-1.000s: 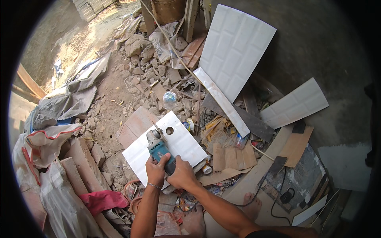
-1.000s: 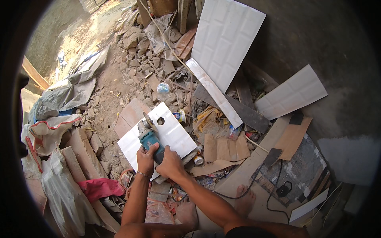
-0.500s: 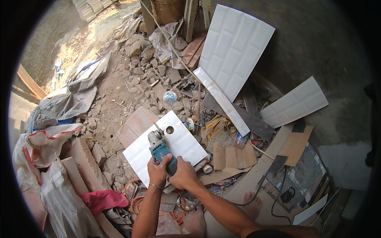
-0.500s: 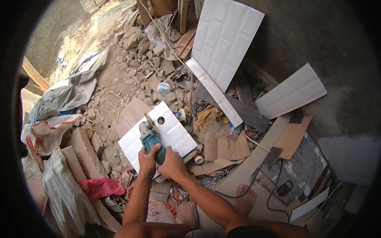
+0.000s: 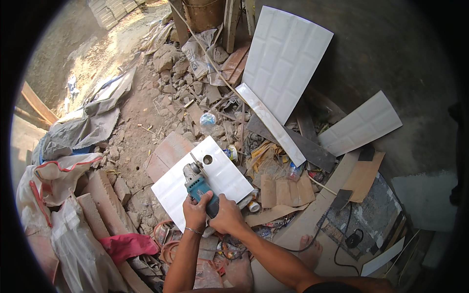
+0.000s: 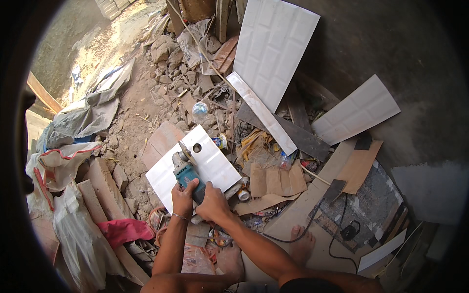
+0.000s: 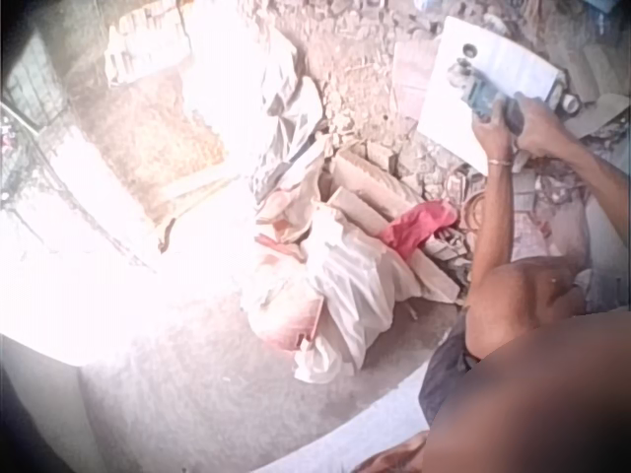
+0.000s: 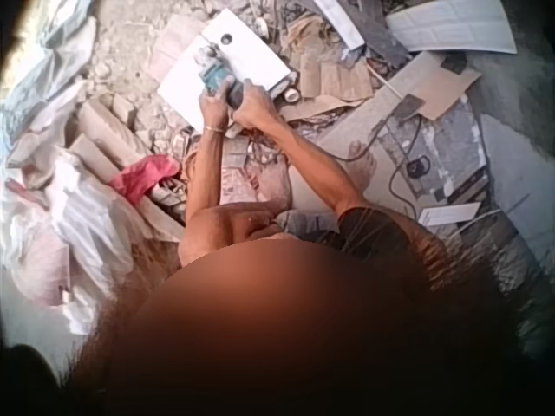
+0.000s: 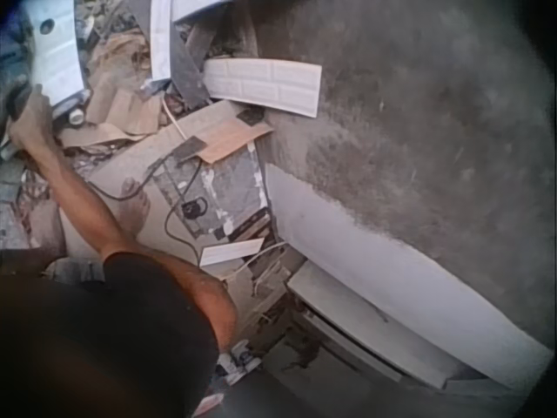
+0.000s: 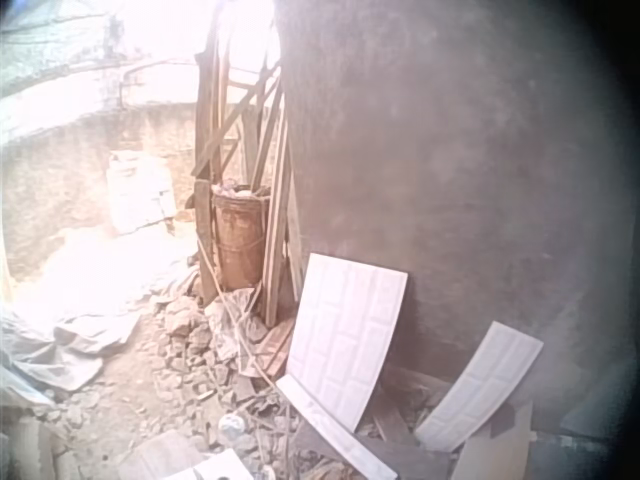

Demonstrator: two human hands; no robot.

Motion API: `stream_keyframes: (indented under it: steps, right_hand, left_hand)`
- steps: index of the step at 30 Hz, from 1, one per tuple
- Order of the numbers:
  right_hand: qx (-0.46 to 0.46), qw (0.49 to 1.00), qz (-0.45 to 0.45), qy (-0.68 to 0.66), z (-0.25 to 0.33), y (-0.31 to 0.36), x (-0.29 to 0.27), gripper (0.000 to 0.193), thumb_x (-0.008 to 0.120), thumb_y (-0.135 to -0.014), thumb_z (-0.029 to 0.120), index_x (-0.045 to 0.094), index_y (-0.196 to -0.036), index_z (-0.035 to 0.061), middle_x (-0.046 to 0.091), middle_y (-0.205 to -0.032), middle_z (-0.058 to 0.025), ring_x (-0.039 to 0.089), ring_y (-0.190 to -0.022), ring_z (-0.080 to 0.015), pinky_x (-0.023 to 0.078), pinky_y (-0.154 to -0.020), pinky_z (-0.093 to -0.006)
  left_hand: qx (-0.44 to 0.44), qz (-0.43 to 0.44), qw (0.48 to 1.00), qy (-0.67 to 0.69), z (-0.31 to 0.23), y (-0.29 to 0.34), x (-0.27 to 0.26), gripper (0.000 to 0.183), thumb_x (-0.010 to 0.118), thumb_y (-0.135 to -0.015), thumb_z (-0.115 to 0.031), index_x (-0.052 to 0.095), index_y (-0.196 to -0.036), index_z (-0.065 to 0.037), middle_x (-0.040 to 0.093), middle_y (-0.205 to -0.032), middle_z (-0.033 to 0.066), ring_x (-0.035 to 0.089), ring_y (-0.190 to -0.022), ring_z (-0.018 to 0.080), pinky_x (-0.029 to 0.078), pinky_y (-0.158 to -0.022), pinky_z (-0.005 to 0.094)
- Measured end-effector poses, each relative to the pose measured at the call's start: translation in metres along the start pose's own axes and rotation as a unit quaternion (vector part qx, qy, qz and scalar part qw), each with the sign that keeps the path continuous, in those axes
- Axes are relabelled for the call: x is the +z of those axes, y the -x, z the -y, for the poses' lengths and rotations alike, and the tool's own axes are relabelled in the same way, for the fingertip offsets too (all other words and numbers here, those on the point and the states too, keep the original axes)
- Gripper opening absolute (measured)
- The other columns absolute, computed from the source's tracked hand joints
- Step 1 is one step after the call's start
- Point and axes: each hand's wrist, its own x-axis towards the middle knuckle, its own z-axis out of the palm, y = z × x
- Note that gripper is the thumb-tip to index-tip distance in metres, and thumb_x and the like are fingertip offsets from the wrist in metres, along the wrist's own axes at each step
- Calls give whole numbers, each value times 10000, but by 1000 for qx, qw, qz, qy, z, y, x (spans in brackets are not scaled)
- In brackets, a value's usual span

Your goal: The person uses an angle grinder to cut a white ceramic tile into two pieces, then cuts a circular hole in another tile. After finishing, the person carries the cut tiles into a tiled room and places them on a wooden scaffold.

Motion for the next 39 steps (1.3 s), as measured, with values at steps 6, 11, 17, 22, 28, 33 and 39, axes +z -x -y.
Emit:
stream_keyframes:
  steps: [6, 11, 17, 22, 28, 33, 39]
  right_hand:
    - [-2, 1000, 6, -4, -6, 3, 0, 506, 731, -638, 87, 531, -1072, -80, 680, -949, -341, 674, -964, -522, 552, -850, -523]
    - [1, 1000, 12, -8, -7, 6, -2, 521, 735, -634, 89, 530, -1080, -84, 681, -958, -343, 675, -975, -521, 556, -857, -515]
    - [1, 1000, 23, 0, -4, 12, -8, 517, 725, -665, 63, 518, -1113, -89, 680, -1008, -346, 678, -996, -518, 560, -884, -526]
    - [5, 1000, 26, 3, -6, 16, -10, 516, 731, -662, 66, 521, -1107, -88, 681, -1007, -346, 676, -999, -522, 560, -886, -530]
    - [1, 1000, 16, -6, -12, 18, -9, 551, 741, -636, 112, 514, -1104, -70, 673, -975, -353, 663, -973, -541, 547, -862, -535]
    - [8, 1000, 26, -6, -13, 20, -11, 560, 740, -641, 117, 509, -1117, -69, 669, -986, -360, 660, -978, -547, 545, -874, -542]
    - [-11, 1000, 9, -20, -14, 19, -7, 520, 730, -647, 98, 507, -1082, -80, 666, -958, -370, 655, -981, -554, 543, -877, -545]
  left_hand:
    - [5, 1, 1000, 0, 3, 5, 1, 342, 831, -860, -116, 629, -1085, 43, 721, -908, 67, 659, -737, 123, 553, -686, 266]
    - [0, -1, 1000, 7, 6, 7, 2, 350, 838, -856, -127, 627, -1084, 37, 722, -916, 68, 659, -743, 122, 551, -691, 265]
    - [17, -2, 1000, -13, 11, 11, 3, 315, 812, -884, -149, 645, -1087, 25, 701, -898, 49, 643, -726, 120, 548, -676, 271]
    - [16, 1, 1000, -7, 13, 15, 4, 302, 813, -884, -141, 649, -1078, 23, 703, -896, 46, 642, -724, 118, 549, -673, 270]
    - [14, 0, 1000, 1, 13, 20, 7, 283, 808, -888, -131, 650, -1065, 26, 707, -898, 49, 648, -727, 121, 549, -668, 274]
    - [11, -2, 1000, 2, 13, 23, 9, 283, 807, -888, -131, 652, -1063, 28, 710, -903, 54, 655, -738, 127, 551, -680, 279]
    - [5, 2, 1000, -3, 12, 19, 5, 364, 830, -868, -121, 623, -1113, 51, 720, -935, 74, 671, -772, 131, 564, -704, 275]
